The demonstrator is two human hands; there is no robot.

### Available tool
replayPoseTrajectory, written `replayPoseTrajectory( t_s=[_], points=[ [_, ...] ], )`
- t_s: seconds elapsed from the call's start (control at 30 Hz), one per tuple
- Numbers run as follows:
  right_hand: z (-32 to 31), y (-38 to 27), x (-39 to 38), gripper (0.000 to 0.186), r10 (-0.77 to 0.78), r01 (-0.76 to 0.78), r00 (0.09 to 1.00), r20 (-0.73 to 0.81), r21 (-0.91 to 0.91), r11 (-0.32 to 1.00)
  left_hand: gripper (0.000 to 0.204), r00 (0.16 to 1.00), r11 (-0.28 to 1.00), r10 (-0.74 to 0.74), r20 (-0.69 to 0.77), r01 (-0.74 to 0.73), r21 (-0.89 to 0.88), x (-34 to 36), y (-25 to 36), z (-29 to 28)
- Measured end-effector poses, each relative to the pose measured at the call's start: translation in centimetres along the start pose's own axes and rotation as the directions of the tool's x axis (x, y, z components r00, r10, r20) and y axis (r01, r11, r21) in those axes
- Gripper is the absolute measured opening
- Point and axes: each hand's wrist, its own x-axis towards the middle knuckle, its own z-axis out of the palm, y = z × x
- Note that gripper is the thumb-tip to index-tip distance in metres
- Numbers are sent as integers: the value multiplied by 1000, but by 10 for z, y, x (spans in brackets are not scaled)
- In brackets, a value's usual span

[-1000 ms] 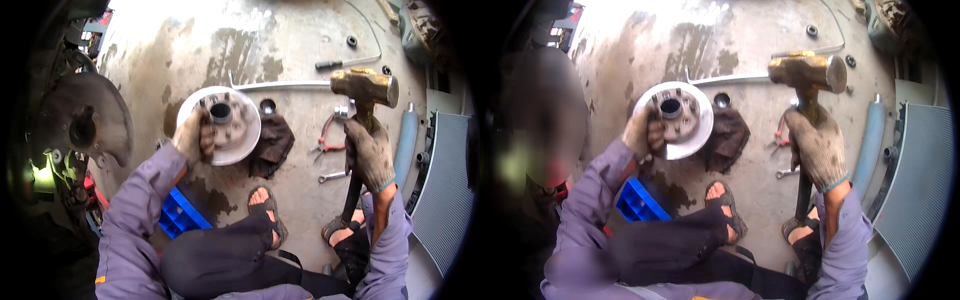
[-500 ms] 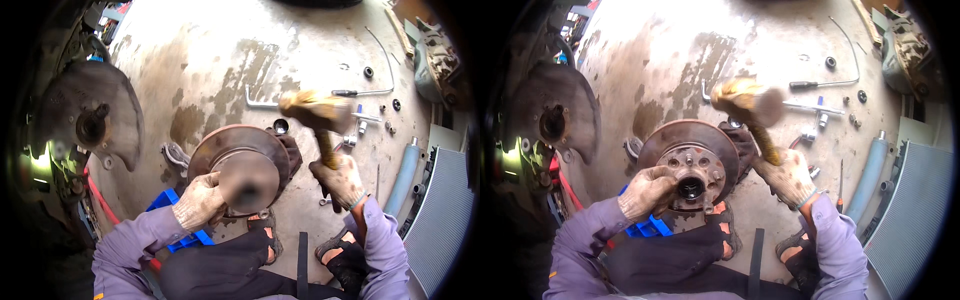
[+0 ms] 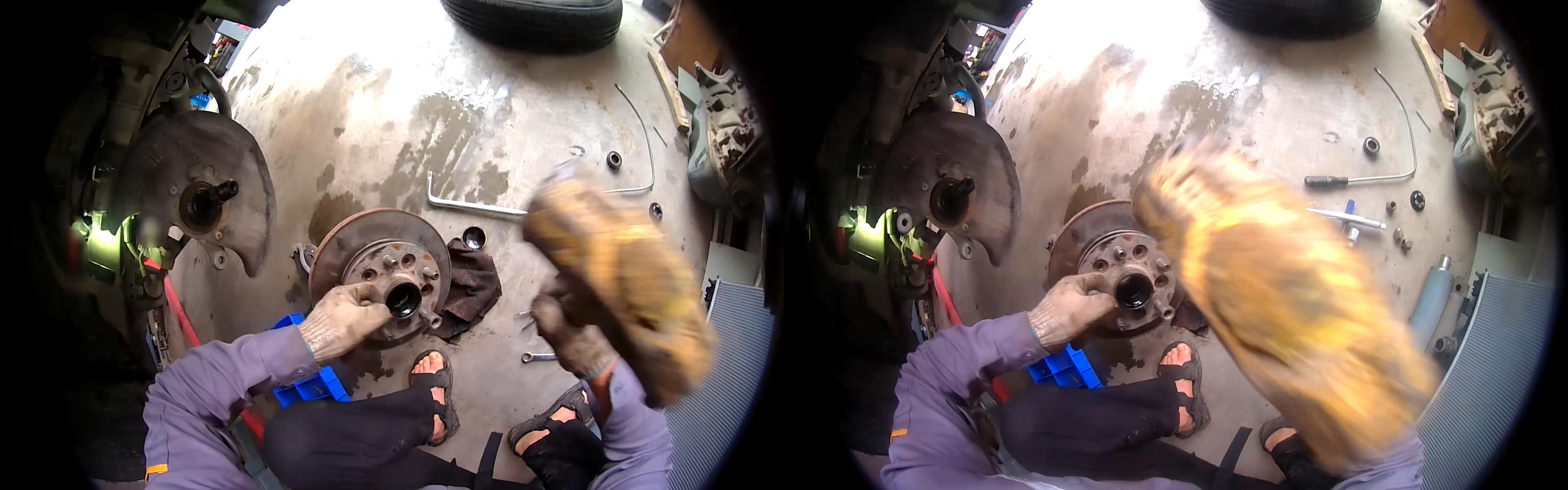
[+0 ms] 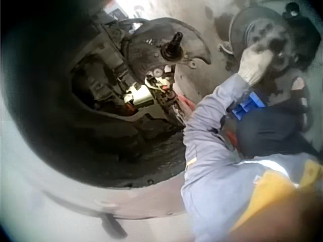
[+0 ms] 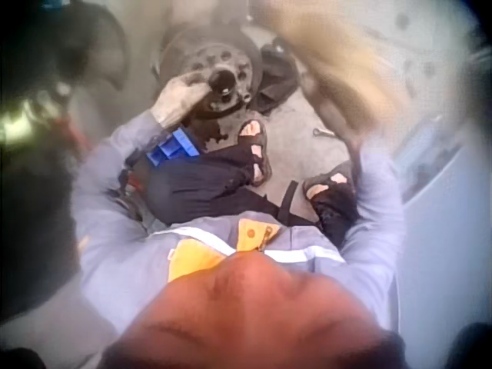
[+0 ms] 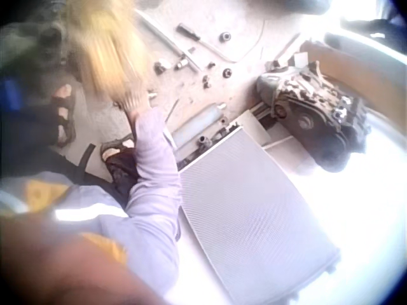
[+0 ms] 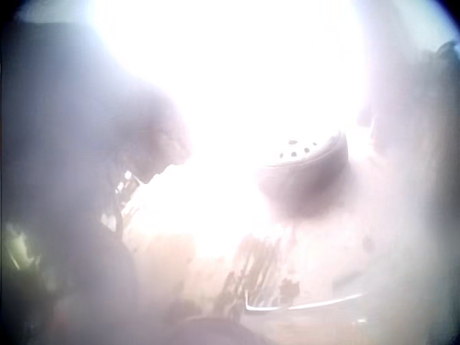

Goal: The person sits on the floor and works on a brake rotor, using a hammer to tap the bearing into place. They then use a wrench to tighten a nut on the rotor hub.

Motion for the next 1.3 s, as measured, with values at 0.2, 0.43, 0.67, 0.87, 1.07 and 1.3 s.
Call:
replayPoseTrajectory(
  t_s=[0.2,0.43,0.67,0.87,1.07,1.3],
  points=[
    [46,107,68,20,389,-367,913,121,-169,915,16,958,835,-202,202,277,-476,-21,46,-18],
    [2,49,26,22,160,-134,987,-4,522,843,8,932,783,-335,136,356,-511,-19,5,-7],
    [86,166,-10,24,510,-537,842,175,171,826,18,938,840,-339,74,337,-424,-12,46,-8],
    [-34,109,29,23,403,-264,897,-179,513,817,25,961,903,-273,-50,238,-358,2,-15,-13],
    [-65,12,52,21,309,-339,926,-218,-116,934,36,1000,991,-1,-21,3,135,18,-11,-9],
    [-35,7,26,14,-53,101,995,87,-773,626,44,973,960,136,188,-176,217,34,41,30]
  ],
)
